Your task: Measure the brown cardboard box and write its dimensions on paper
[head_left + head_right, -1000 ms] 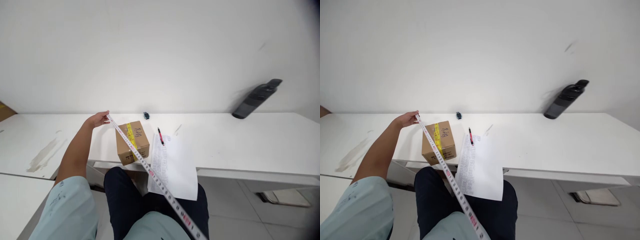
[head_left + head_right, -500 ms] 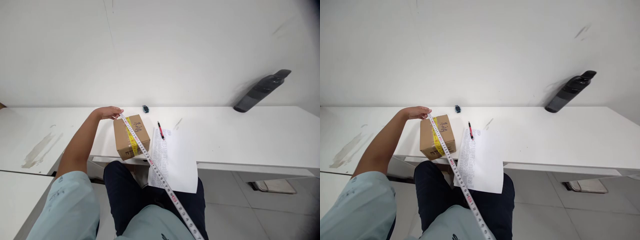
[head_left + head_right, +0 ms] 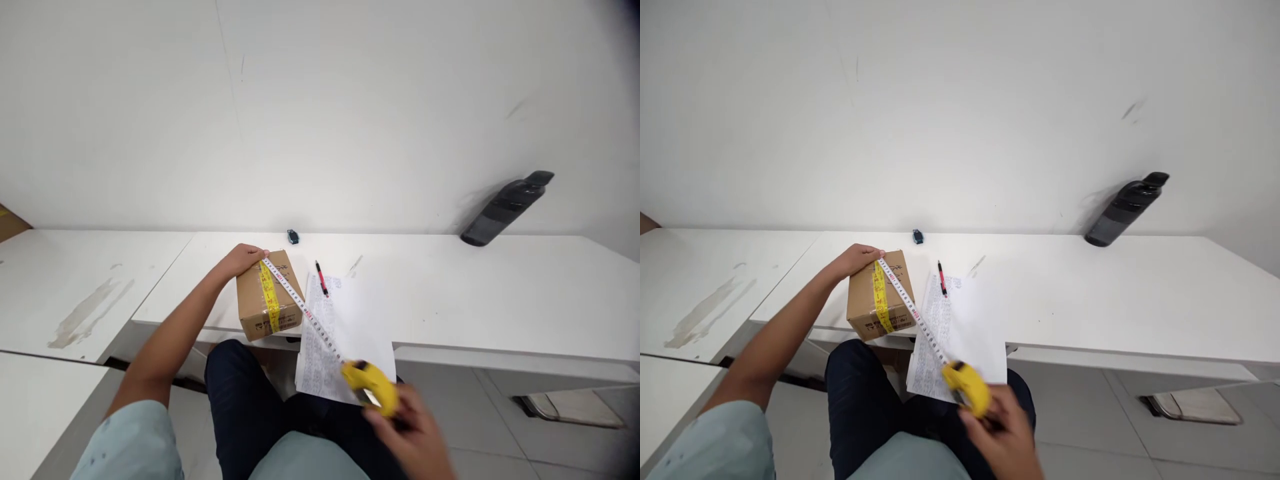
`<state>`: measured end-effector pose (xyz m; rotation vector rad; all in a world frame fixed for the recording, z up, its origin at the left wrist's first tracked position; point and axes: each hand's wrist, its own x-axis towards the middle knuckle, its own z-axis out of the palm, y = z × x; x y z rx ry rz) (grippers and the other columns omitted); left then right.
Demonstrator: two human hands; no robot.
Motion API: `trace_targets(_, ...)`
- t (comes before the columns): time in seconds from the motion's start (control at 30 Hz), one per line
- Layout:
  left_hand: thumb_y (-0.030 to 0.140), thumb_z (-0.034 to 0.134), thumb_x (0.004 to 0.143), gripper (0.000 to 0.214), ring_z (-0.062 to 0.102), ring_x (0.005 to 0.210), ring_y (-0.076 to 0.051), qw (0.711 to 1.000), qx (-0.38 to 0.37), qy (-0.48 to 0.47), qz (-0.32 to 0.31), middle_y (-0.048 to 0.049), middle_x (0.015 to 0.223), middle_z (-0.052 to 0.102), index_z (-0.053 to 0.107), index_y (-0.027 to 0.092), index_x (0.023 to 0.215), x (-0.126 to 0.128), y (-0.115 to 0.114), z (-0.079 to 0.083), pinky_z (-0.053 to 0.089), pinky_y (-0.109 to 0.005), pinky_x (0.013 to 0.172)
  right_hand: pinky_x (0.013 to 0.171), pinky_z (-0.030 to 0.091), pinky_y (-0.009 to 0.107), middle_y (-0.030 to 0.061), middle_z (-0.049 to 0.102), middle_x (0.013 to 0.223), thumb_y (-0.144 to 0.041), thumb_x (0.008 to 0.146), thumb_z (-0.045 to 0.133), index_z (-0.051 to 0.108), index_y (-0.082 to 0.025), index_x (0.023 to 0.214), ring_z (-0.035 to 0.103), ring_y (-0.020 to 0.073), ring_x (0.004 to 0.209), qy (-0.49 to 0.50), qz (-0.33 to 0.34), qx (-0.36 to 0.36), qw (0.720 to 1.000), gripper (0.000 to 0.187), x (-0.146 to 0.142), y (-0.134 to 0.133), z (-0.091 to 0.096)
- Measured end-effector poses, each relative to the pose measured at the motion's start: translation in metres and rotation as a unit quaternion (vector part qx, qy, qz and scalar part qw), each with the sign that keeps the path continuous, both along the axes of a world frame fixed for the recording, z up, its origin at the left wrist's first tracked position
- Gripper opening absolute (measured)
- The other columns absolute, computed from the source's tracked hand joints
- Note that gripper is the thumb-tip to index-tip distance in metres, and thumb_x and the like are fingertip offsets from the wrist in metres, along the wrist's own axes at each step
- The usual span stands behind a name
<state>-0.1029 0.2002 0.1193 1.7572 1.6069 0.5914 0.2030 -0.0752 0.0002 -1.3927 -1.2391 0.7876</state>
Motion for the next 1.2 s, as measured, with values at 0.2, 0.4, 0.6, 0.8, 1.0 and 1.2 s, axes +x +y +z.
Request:
trace_targets(0.2, 0.07, 0.05, 0.08, 0.056, 0.064, 0.069, -0.022, 0.996, 0.063, 0.043, 0.045, -0.0035, 0.077, 0.073, 0.074, 0.02, 0.08, 0.002, -0.013, -0.008, 0.045, -0.028, 0.058, 0.053, 0.05, 0.028, 0.003, 0.072, 0.072, -0.046, 0.079, 0.07, 0.064, -0.021, 0.091, 0.066, 0.0191, 0.056, -0.09, 0.095, 0.093, 0.987, 0.028, -0.08, 0.089, 0.001)
trace_targets(0.4, 0.069, 0.047, 0.083, 0.053, 0.063, 0.069, -0.02, 0.996, 0.067, 0.051, 0.031, -0.002, 0.077, 0.072, 0.069, 0.021, 0.074, 0.0, -0.014, -0.007, 0.044, -0.027, 0.057, 0.06, 0.054, 0.028, 0.0021, 0.074, 0.078, -0.046, 0.078, 0.072, 0.06, -0.023, 0.092, 0.071, 0.0196, 0.066, -0.024, 0.111, 0.071, 0.991, 0.029, -0.106, 0.093, 0.016)
trace_targets(0.6, 0.067, 0.052, 0.081, 0.051, 0.062, 0.067, -0.019, 0.996, 0.064, 0.028, 0.046, -0.0021, 0.073, 0.07, 0.069, 0.02, 0.074, -0.001, -0.009, -0.012, 0.043, -0.026, 0.057, 0.066, 0.055, 0.029, 0.0033, 0.075, 0.089, -0.044, 0.077, 0.072, 0.056, -0.022, 0.108, 0.071, 0.02, 0.075, -0.013, 0.141, 0.02, 0.99, 0.041, -0.107, 0.094, 0.01)
trace_targets(0.8, 0.067, 0.055, 0.078, 0.05, 0.06, 0.063, -0.019, 0.997, 0.047, -0.007, 0.062, -0.0025, 0.07, 0.069, 0.067, 0.019, 0.072, 0.0, -0.008, -0.012, 0.043, -0.027, 0.055, 0.069, 0.054, 0.031, 0.0033, 0.074, 0.092, -0.046, 0.081, 0.068, 0.054, -0.023, 0.117, 0.071, 0.0213, 0.08, -0.009, 0.153, 0.012, 0.988, 0.045, -0.105, 0.096, 0.001)
trace_targets(1.0, 0.068, 0.055, 0.077, 0.05, 0.061, 0.063, -0.02, 0.993, 0.057, 0.002, 0.106, -0.0026, 0.069, 0.069, 0.066, 0.019, 0.069, 0.004, -0.007, -0.013, 0.042, -0.027, 0.055, 0.065, 0.052, 0.031, 0.0036, 0.073, 0.092, -0.044, 0.088, 0.058, 0.05, -0.023, 0.125, 0.07, 0.0229, 0.081, -0.014, 0.125, 0.021, 0.992, 0.042, -0.096, 0.106, -0.006)
trace_targets(1.2, 0.066, 0.049, 0.08, 0.049, 0.059, 0.064, -0.02, 0.981, 0.095, 0.049, 0.164, -0.0038, 0.068, 0.068, 0.06, 0.021, 0.062, 0.013, -0.001, -0.015, 0.039, -0.028, 0.056, 0.074, 0.053, 0.033, 0.0069, 0.071, 0.097, -0.046, 0.092, 0.053, 0.048, -0.021, 0.122, 0.069, 0.0234, 0.088, 0.049, 0.116, -0.024, 0.992, 0.039, -0.103, 0.118, -0.032)
